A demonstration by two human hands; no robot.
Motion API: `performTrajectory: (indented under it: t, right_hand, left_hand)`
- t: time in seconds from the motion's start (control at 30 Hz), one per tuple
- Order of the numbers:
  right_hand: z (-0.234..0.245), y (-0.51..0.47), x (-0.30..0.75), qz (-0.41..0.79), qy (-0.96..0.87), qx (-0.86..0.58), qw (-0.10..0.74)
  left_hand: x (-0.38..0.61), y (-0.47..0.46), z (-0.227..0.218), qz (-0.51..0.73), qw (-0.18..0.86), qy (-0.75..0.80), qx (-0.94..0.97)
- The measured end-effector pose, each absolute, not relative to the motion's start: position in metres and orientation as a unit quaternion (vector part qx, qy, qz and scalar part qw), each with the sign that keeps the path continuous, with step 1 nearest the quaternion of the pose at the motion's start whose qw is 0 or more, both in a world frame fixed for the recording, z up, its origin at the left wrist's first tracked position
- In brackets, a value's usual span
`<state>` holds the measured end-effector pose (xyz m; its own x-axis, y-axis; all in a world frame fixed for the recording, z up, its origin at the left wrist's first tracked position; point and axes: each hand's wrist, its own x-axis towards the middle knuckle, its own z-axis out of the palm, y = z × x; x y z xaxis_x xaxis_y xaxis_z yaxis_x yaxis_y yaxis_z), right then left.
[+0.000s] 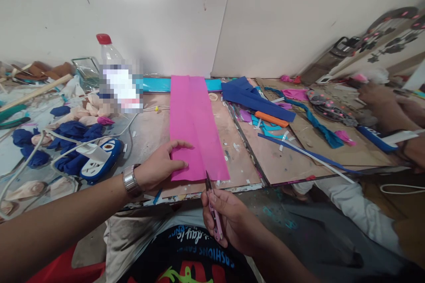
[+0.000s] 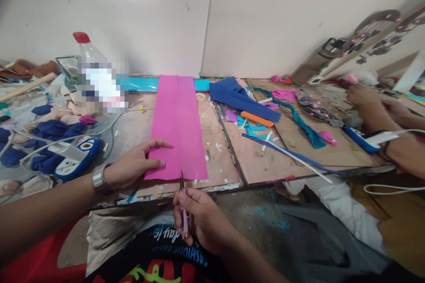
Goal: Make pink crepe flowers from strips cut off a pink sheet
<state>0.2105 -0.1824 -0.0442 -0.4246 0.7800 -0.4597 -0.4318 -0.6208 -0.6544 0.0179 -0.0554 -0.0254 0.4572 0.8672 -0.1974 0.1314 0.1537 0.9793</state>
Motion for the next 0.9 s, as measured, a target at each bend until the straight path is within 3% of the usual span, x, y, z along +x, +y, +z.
performTrajectory:
  t: [0.63, 0.9]
  right_hand:
    - [-0.041, -0.182, 0.209, 0.812, -0.219, -0.377, 0.388]
    - [-0.037, -0.182, 0.208, 0.809, -0.221, -0.379, 0.392]
  left_hand:
    - [0.020, -0.060, -0.020, 0.282, 0.725, 0.416, 0.472]
    - [0.021, -0.061, -0.016, 0.285, 0.718, 0.417, 0.479]
